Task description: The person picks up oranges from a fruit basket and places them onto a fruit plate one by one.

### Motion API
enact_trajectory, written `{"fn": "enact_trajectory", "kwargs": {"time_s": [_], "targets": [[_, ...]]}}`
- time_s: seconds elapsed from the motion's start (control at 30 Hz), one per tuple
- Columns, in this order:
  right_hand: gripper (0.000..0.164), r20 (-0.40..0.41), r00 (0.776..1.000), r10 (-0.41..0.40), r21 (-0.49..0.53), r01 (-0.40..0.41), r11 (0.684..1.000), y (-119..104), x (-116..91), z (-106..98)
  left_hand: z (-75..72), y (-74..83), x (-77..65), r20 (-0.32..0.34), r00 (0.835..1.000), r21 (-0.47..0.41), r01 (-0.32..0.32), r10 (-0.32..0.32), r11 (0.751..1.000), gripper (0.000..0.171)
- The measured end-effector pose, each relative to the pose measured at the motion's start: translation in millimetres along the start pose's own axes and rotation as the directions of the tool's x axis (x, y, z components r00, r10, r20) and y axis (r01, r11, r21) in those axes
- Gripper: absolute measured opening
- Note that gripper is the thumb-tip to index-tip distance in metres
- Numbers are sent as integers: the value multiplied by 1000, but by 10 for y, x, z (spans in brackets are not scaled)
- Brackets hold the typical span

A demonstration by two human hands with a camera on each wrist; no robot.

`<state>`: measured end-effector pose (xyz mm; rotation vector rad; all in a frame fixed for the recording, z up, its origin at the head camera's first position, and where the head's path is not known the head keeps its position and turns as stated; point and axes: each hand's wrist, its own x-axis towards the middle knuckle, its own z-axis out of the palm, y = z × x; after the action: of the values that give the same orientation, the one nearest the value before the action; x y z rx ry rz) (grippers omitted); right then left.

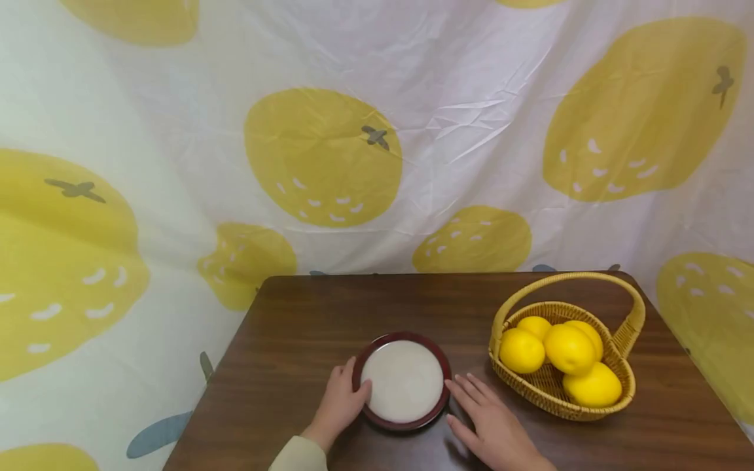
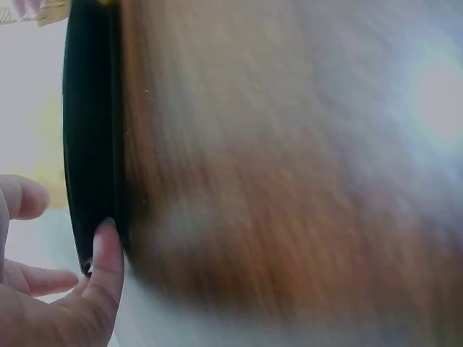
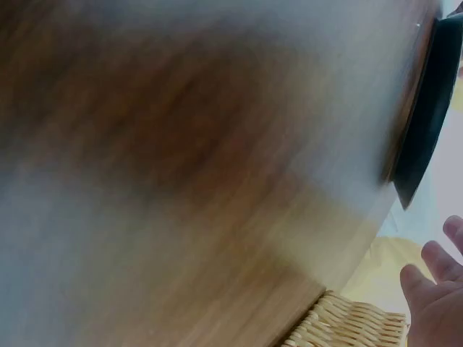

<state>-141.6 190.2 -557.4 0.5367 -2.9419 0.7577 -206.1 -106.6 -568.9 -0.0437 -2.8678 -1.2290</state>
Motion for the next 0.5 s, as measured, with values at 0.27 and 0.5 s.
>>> {"fn": "enact_trajectory", "kwargs": {"time_s": [0.27, 0.5], "targets": [[59, -14, 1000, 24, -10, -24, 1000, 11, 1, -59, -17, -32, 79, -18, 1000, -80, 5, -7, 997, 49], [56, -51, 998, 24, -38, -26, 999, 7, 5, -85, -10, -100, 115, 7, 997, -189, 83, -83, 979, 42]]}}
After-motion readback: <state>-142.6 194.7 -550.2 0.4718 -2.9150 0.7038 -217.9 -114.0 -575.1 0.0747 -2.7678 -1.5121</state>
